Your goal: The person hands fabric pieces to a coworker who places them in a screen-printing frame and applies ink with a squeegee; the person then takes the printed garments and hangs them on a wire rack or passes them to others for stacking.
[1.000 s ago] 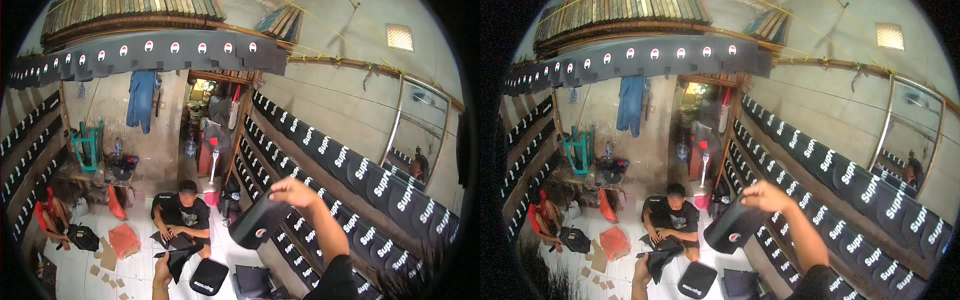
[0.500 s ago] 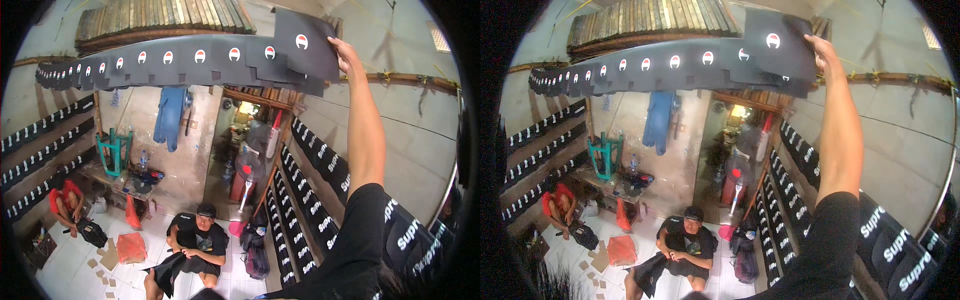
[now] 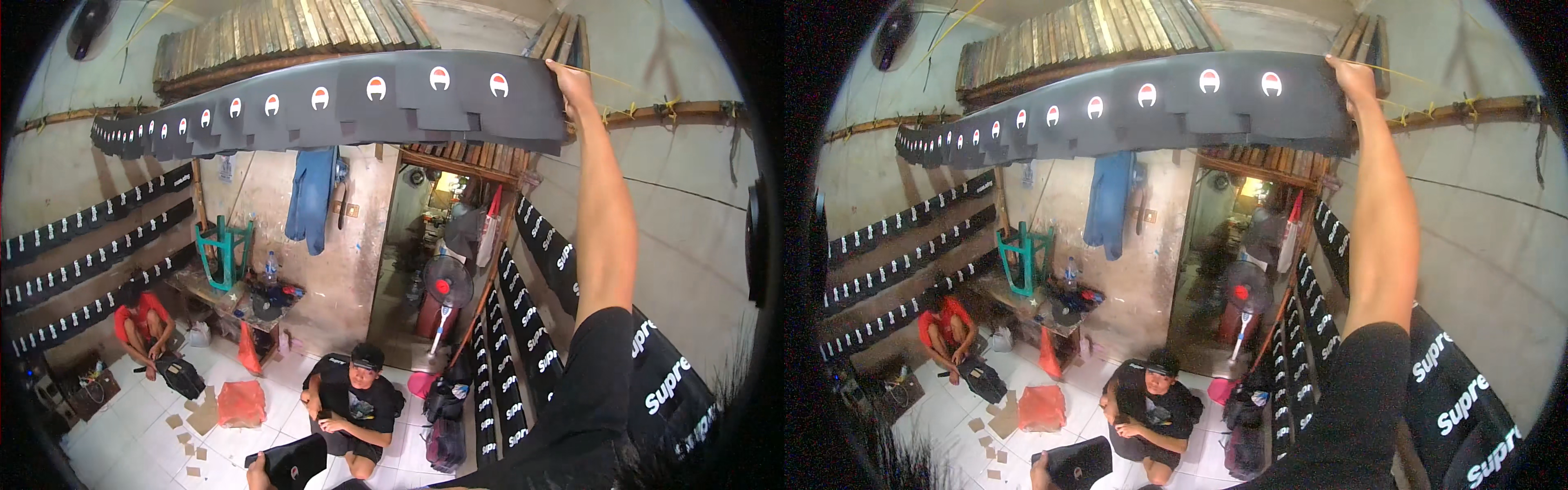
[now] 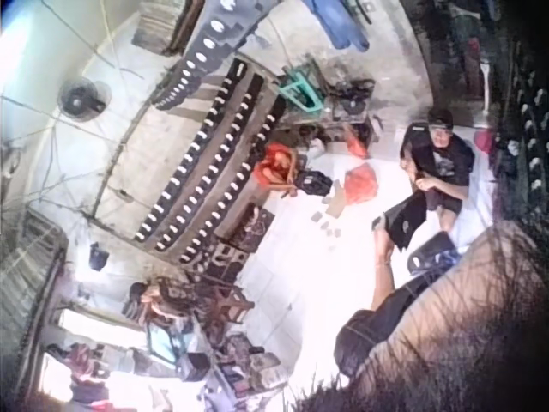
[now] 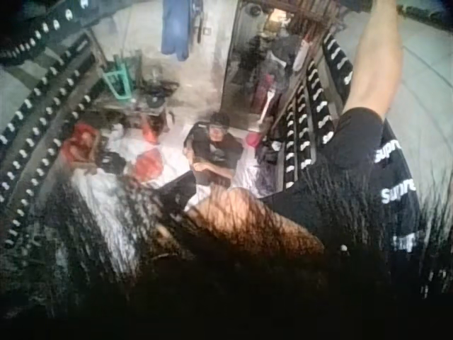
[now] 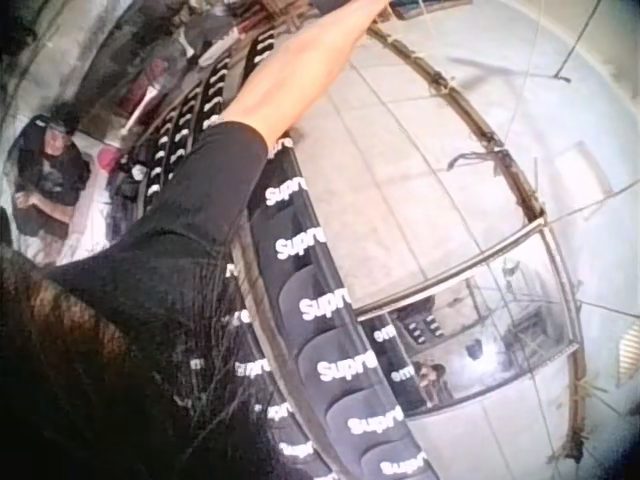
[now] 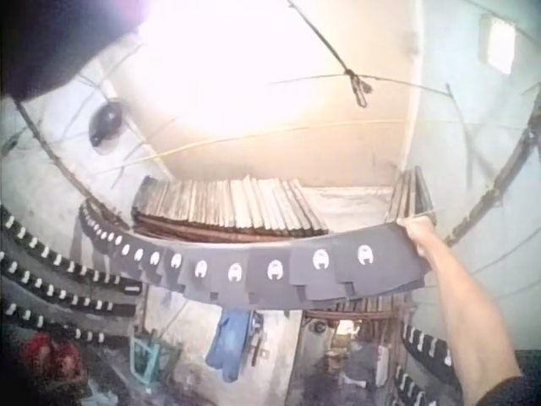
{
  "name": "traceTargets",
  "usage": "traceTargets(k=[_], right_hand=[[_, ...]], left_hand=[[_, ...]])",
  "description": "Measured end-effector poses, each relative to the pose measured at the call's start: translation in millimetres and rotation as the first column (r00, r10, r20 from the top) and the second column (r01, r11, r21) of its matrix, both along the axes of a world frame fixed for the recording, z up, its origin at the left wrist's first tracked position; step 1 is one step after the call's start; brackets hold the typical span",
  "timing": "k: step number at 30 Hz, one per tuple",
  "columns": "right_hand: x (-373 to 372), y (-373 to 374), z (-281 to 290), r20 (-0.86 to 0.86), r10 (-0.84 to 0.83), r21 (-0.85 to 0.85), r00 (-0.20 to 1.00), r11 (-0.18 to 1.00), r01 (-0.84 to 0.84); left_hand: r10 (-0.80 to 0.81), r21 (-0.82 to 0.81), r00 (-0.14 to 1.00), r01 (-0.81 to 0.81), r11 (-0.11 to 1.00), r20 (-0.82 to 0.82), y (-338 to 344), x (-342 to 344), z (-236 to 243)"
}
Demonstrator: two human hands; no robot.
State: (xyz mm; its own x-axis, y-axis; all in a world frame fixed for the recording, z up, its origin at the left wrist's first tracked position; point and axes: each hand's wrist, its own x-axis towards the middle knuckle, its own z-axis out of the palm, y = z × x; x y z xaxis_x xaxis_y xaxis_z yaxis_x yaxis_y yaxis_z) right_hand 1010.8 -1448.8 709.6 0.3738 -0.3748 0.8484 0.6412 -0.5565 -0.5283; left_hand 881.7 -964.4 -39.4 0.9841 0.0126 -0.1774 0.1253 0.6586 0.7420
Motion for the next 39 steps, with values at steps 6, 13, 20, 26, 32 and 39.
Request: traceTargets(k=[6, 13, 20, 26, 32, 39], right_hand=[[-48.8, 104.5, -234.9, 0.477, -0.207, -0.122, 0.854, 0.947, 0.298], [-61.2, 182.6, -698.4, -0.935, 0.306, 0.353, -0.177, 0.789, -0.502], [-96.3, 226.4, -724.6, -0.574, 0.817, 0.708, 0.057, 0.531, -0.466], [-112.7, 241.0, -564.1, -0.911, 0.341, 0.077, 0.233, 0.694, -0.716], [-108.9, 213.7, -331.6, -0.715, -0.020, -0.627, 0.698, 0.460, -0.629], [-125.0, 97.2, -45.9, -0.095, 0.474, -0.252, 0.875, 0.839, -0.482]], left_hand=[[-0.155, -0.038, 0.987, 0.156, 0.987, 0.034, -5.0, 10.6, 17.8], [-0.443, -0.053, 0.895, 0.445, 0.894, 0.049, -4.6, 19.6, 26.4], [-0.579, -0.075, 0.814, 0.580, 0.811, 0.043, 23.1, 17.6, 25.5], [-0.596, -0.062, 0.791, 0.594, 0.802, -0.136, 38.4, 28.0, -2.2], [-0.600, -0.025, 0.779, 0.614, 0.789, 0.184, 42.2, 29.8, 24.2], [-0.509, -0.034, 0.838, 0.524, 0.851, 0.195, 5.4, 38.2, 24.7]])
